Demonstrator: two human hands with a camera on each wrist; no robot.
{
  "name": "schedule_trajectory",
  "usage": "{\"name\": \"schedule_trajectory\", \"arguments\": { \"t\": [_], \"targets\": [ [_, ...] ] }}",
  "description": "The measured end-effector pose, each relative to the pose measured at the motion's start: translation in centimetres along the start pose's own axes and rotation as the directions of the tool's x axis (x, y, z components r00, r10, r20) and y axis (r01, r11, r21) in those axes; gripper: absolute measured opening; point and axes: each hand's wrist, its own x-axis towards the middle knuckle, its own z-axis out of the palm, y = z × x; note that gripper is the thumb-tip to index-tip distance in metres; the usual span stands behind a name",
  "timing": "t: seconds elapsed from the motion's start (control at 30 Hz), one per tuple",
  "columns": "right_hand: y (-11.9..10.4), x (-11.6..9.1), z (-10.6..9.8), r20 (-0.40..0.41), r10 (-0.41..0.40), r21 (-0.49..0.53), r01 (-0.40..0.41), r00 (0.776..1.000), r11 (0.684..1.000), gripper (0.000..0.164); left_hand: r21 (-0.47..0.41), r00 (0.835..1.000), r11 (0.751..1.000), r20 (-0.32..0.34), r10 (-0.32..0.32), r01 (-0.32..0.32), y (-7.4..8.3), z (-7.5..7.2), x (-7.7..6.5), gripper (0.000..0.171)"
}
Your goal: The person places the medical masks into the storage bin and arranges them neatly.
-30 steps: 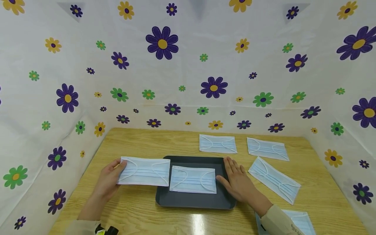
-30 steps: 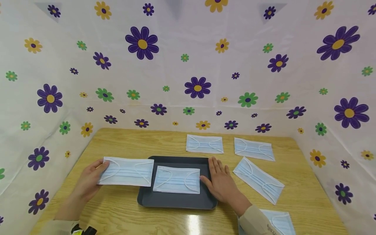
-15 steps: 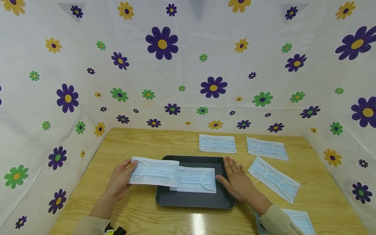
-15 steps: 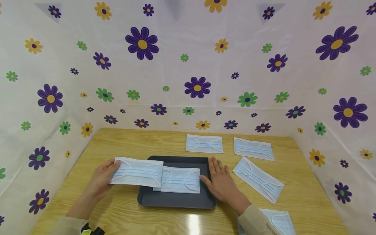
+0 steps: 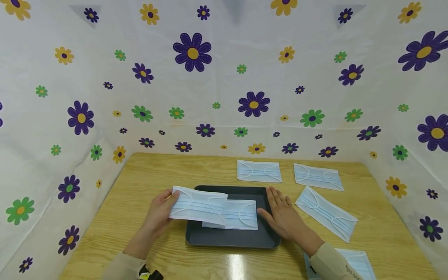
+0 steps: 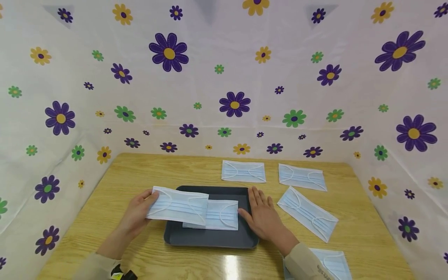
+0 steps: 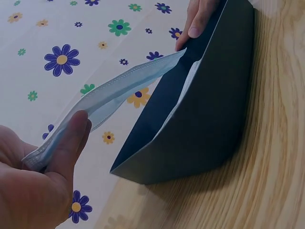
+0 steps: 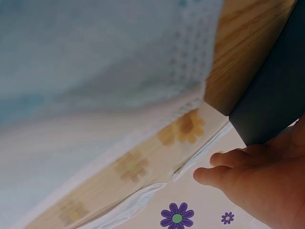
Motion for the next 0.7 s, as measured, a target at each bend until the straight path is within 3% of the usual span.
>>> {"name": "schedule_trajectory", "arguments": {
  "t": [0.47,0.7],
  "targets": [
    [-0.1,0.0,-0.1,0.009,-0.006,0.005,0.006,1.000,1.000,0.086,0.003,1.000,1.000,-0.015,0.021,-0.021,-1.0,3.1,0.4,0.040],
    [0.0,0.0,-0.1,0.004,-0.009,0.005,0.008,1.000,1.000,0.086,-0.039,0.999,0.998,0.006,0.040,-0.040,-1.2,4.7,0.4,0.038]
  ]
}}
